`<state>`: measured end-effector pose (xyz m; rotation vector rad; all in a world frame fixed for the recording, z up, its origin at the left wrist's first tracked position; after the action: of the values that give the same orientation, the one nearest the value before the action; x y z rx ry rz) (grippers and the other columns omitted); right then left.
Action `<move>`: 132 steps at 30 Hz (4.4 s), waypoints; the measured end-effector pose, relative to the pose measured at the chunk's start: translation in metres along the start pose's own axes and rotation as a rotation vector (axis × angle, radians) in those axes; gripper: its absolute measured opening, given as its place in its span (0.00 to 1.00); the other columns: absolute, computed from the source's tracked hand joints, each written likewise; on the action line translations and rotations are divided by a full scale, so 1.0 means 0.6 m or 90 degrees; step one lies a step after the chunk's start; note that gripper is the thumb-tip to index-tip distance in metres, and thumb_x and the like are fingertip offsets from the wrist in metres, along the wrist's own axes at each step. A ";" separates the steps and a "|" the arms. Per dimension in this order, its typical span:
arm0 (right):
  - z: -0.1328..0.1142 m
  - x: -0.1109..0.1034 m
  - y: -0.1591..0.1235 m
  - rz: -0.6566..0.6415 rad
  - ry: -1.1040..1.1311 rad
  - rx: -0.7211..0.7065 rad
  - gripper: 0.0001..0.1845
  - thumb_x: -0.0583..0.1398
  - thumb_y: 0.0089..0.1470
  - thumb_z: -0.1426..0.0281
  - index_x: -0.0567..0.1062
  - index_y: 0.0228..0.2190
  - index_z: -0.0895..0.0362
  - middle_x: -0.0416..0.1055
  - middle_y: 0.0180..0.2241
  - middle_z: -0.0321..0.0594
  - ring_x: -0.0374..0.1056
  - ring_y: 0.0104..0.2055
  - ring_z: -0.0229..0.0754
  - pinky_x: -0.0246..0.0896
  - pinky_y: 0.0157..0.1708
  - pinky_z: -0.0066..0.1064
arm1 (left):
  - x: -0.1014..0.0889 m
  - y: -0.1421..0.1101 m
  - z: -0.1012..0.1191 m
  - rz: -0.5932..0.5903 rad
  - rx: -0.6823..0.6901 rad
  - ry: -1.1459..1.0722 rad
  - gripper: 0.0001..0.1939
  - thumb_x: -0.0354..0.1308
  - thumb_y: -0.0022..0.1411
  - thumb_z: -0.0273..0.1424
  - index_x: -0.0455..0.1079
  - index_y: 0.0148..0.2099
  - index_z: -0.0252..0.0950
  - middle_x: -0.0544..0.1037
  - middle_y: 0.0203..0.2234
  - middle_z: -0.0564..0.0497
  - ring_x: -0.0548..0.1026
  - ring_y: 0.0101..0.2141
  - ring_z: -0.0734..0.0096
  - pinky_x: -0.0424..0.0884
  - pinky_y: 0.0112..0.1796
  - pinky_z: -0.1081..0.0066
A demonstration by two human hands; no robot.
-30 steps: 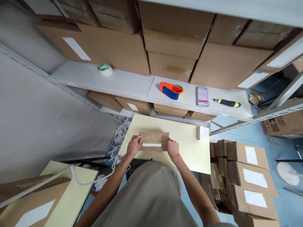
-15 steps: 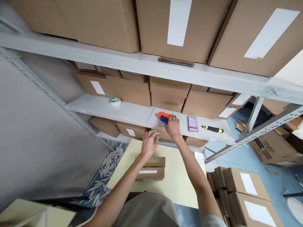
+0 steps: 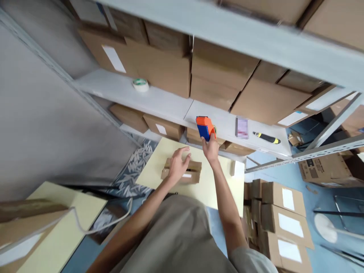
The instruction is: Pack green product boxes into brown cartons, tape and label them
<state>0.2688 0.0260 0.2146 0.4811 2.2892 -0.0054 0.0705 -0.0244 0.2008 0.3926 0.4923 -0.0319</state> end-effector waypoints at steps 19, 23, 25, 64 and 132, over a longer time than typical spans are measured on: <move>0.016 0.104 -0.307 -0.304 0.530 0.149 0.31 0.68 0.61 0.39 0.81 0.47 0.53 0.84 0.46 0.44 0.80 0.52 0.53 0.78 0.57 0.47 | -0.084 -0.179 -0.042 -0.161 -0.128 -0.128 0.09 0.61 0.76 0.38 0.79 0.49 0.41 0.85 0.45 0.46 0.79 0.48 0.58 0.75 0.53 0.59; 0.023 0.096 -0.318 -0.400 0.460 0.143 0.33 0.71 0.57 0.39 0.79 0.47 0.53 0.84 0.43 0.44 0.81 0.47 0.52 0.79 0.52 0.47 | -0.101 -0.185 -0.069 -0.108 -0.280 -0.251 0.20 0.63 0.75 0.49 0.79 0.58 0.40 0.85 0.51 0.44 0.82 0.50 0.60 0.77 0.49 0.63; 0.027 0.085 -0.325 -0.483 0.418 0.151 0.35 0.71 0.56 0.38 0.78 0.48 0.54 0.84 0.43 0.45 0.81 0.46 0.52 0.79 0.51 0.46 | -0.111 -0.183 -0.083 -0.077 -0.342 -0.321 0.27 0.63 0.72 0.55 0.79 0.59 0.40 0.85 0.52 0.43 0.83 0.50 0.59 0.78 0.49 0.64; -0.081 0.026 -0.116 -0.836 -0.120 0.019 0.29 0.68 0.62 0.40 0.81 0.37 0.54 0.80 0.26 0.37 0.76 0.26 0.42 0.67 0.26 0.31 | -0.095 -0.132 -0.240 0.159 -0.459 -0.401 0.12 0.73 0.65 0.40 0.80 0.37 0.37 0.82 0.28 0.51 0.80 0.32 0.71 0.77 0.36 0.71; 0.033 0.104 -0.099 -0.862 -0.091 0.035 0.34 0.71 0.59 0.45 0.80 0.55 0.57 0.84 0.36 0.42 0.78 0.35 0.45 0.68 0.35 0.30 | 0.020 -0.103 -0.337 -0.186 -0.226 0.180 0.35 0.38 0.82 0.53 0.71 0.75 0.43 0.58 0.80 0.43 0.47 0.81 0.42 0.52 0.75 0.38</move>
<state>0.2234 -0.0109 0.1483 -1.0502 2.0456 -0.7274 -0.0183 -0.0050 0.0098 -0.0279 0.8170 -0.1709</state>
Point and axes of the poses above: each hand's wrist, its own y-axis towards the middle knuckle, its own x-axis out of the palm, z = x × y, the point moved 3 cm from there along y, towards the middle knuckle
